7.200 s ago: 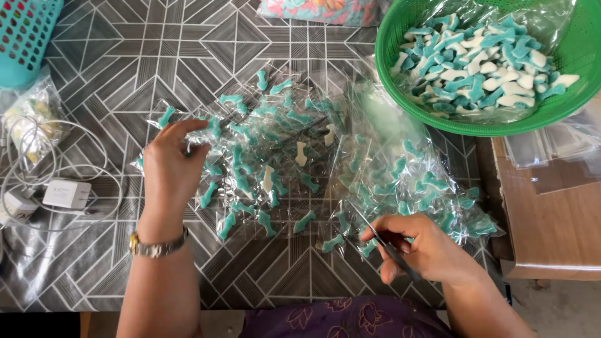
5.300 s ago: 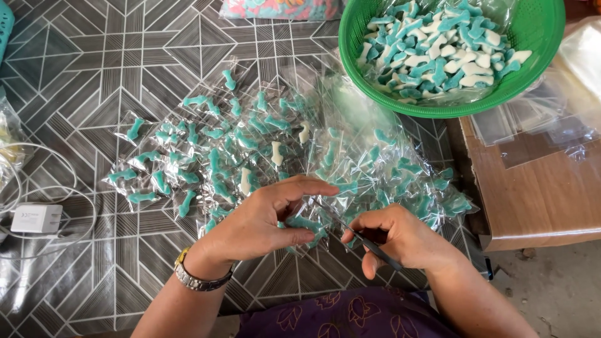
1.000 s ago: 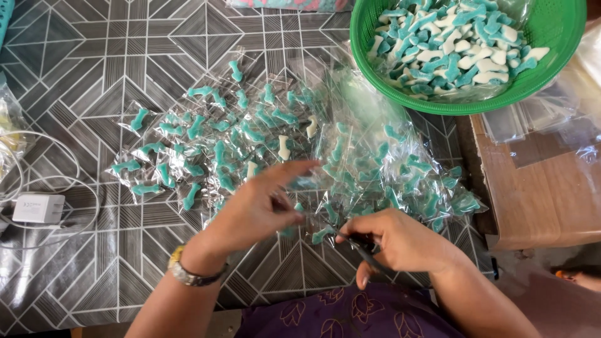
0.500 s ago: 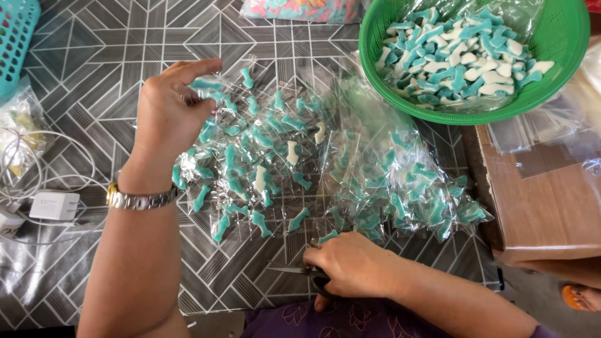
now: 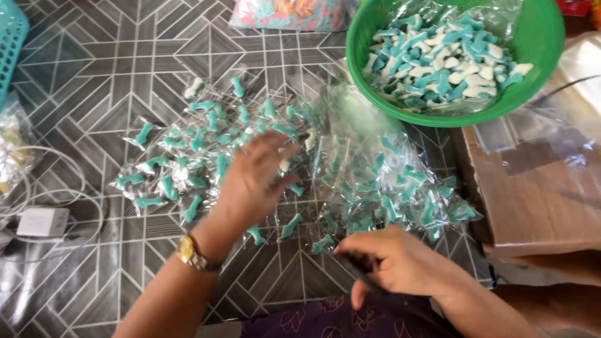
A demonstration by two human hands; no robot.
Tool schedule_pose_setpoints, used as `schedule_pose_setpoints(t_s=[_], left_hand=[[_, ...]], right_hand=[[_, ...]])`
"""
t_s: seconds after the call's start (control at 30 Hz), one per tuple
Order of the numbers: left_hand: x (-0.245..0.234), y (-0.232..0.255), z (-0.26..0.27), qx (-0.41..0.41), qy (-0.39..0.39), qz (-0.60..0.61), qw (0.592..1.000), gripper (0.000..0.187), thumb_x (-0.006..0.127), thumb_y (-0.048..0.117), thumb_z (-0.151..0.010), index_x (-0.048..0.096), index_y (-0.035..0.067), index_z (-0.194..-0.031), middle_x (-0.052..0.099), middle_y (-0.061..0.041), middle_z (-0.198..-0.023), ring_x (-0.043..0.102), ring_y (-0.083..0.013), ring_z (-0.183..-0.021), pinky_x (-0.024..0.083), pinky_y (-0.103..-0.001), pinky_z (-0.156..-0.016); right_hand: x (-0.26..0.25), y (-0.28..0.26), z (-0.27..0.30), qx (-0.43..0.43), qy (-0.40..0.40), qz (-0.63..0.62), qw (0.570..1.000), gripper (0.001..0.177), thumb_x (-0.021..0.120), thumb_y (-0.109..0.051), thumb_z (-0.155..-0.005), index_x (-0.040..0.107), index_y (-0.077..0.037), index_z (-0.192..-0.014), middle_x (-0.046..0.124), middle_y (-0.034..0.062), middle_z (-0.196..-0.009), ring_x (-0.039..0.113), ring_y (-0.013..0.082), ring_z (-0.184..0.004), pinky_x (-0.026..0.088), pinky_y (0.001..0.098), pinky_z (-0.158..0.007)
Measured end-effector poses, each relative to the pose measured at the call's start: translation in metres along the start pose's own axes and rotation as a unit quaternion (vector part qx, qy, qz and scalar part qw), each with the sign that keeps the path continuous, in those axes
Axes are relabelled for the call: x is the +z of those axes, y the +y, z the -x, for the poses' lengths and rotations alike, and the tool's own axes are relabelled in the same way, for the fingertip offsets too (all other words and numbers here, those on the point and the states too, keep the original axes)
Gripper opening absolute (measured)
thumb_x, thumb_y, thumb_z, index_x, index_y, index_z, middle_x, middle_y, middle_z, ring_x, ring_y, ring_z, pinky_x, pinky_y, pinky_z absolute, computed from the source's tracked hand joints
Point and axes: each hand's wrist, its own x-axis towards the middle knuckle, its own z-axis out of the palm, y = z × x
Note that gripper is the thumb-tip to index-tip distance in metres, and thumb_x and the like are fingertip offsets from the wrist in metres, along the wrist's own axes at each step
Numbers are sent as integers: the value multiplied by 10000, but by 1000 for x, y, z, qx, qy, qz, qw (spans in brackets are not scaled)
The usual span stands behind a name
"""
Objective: The person trims the excess plastic from the edges of small plastic bags containing candies using shears.
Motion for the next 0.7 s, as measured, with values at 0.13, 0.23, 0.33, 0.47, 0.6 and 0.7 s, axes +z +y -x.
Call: schedule_pose_setpoints(t_s=[0.13, 0.23, 0.33, 0.47, 0.6, 0.7], left_hand=[[17, 42, 23, 22, -57, 81, 995, 537, 819, 123, -866, 614, 30, -1354, 612, -194, -1429, 573, -379, -1328, 502, -536, -1102], [15, 60, 31, 49, -118, 139, 982, 423, 747, 157, -933, 629, 41, -1323, 631, -176, -1381, 628, -374, -1229, 539, -506, -974], [8, 71, 34, 45, -142, 166, 975, 421, 721, 146, -951, 617, 56, -1349, 666, -146, -1330, 656, -349, -1170, 544, -495, -928], [3, 76, 38, 7, -181, 184, 966, 441, 688, 182, -960, 604, 71, -1379, 686, -122, -1327, 690, -321, -1127, 582, -462, -859], [5, 75, 48, -11, -179, 176, 968, 488, 725, 181, -932, 603, 104, -1399, 688, -107, -1340, 703, -308, -1118, 582, -452, -856], [0, 88, 50, -158, -198, 312, 916, 432, 734, 168, -916, 639, 66, -1325, 758, -65, -1095, 790, -195, -901, 656, -348, -750]], right_hand=[[-31, 42, 72, 101, 164, 47, 980, 682, 959, -63, -664, 594, -138, -1234, 870, 5, -629, 608, 9, -457, 434, 212, -384], [-54, 17, 95, 327, 243, 173, 897, 573, 1038, -67, -641, 531, -142, -897, 611, -41, -645, 455, 96, -597, 405, 243, -522], [-65, -3, 111, 521, 113, 261, 805, 488, 1011, -307, -722, 554, -202, -856, 698, -32, -529, 556, 123, -525, 414, 293, -569], [-66, 5, 144, 505, 251, 136, 815, 256, 797, -91, -862, 639, -132, -1059, 965, 12, -821, 884, 89, -739, 554, 234, -691], [-52, 14, 127, 528, 162, 140, 822, 257, 757, -202, -898, 584, -228, -1086, 975, -64, -902, 954, 70, -837, 685, 234, -691], [-13, 31, 113, 360, 187, -6, 914, 241, 787, -87, -853, 654, -151, -1043, 955, 48, -815, 960, 132, -746, 746, 257, -745]])
